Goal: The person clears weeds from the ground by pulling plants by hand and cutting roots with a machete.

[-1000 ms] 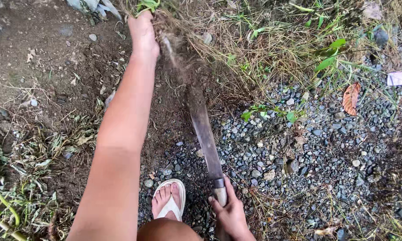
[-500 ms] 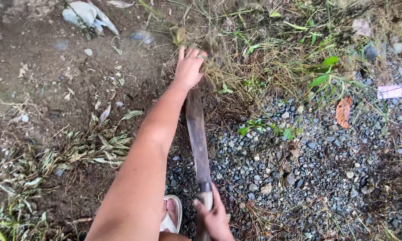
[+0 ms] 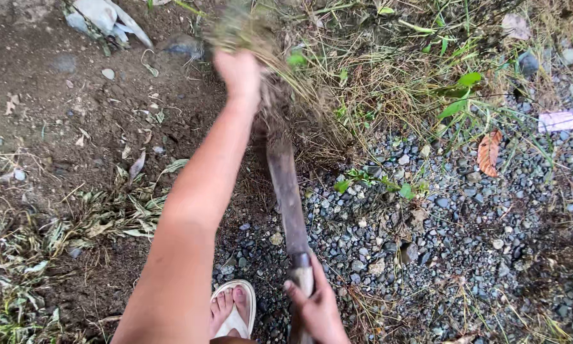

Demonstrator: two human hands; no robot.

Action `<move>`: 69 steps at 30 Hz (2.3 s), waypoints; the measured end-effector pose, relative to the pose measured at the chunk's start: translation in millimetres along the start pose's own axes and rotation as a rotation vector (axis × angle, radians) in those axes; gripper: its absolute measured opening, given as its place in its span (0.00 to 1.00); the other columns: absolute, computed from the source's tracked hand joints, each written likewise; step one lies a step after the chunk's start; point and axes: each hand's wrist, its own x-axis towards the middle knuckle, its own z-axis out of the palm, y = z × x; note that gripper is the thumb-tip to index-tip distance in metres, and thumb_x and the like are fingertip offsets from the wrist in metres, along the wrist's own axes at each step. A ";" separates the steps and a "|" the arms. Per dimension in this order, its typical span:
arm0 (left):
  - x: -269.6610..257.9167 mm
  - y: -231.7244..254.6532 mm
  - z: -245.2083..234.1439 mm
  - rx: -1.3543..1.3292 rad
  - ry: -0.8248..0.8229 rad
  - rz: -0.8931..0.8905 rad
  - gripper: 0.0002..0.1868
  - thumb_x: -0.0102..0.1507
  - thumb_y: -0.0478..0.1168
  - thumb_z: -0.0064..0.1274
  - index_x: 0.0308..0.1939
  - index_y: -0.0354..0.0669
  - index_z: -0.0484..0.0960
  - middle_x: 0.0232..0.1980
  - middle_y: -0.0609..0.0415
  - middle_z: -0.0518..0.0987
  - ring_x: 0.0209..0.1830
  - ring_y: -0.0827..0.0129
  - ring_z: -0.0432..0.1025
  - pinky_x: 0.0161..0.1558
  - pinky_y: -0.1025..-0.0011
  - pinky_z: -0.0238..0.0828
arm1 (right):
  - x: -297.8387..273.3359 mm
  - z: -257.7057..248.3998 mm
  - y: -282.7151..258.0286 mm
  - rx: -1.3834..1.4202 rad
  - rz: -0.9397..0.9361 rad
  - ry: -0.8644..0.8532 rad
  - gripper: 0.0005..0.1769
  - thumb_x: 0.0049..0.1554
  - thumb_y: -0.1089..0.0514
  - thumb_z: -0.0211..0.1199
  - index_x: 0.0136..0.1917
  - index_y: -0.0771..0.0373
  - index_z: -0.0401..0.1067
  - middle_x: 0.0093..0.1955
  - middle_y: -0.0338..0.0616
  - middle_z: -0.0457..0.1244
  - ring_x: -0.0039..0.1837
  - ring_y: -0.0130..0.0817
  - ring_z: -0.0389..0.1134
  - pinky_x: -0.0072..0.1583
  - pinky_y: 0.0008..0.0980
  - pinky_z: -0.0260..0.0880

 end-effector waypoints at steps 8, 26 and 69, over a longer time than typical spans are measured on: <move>60.3 4.9 -50.7 0.608 -0.196 0.513 0.28 0.66 0.30 0.50 0.71 0.32 0.66 0.62 0.42 0.79 0.60 0.55 0.76 0.68 0.54 0.67 | 76.1 45.4 -64.8 -0.132 -0.130 -0.101 0.46 0.54 0.57 0.68 0.80 0.54 0.50 0.53 0.40 0.67 0.49 0.30 0.67 0.50 0.32 0.73; -73.7 52.2 -25.7 0.614 -0.423 0.320 0.28 0.64 0.35 0.58 0.67 0.34 0.69 0.48 0.38 0.84 0.46 0.56 0.81 0.50 0.62 0.77 | 65.3 41.5 -57.7 -0.073 -0.114 -0.078 0.37 0.59 0.56 0.60 0.79 0.53 0.55 0.43 0.41 0.64 0.39 0.27 0.62 0.39 0.28 0.67; -298.5 124.1 -430.5 0.962 0.281 -0.047 0.18 0.64 0.40 0.58 0.56 0.36 0.79 0.42 0.41 0.85 0.39 0.60 0.80 0.44 0.65 0.74 | 8.3 -13.5 70.3 -0.045 0.104 -0.493 0.42 0.44 0.69 0.68 0.68 0.47 0.60 0.57 0.39 0.69 0.56 0.31 0.70 0.58 0.29 0.71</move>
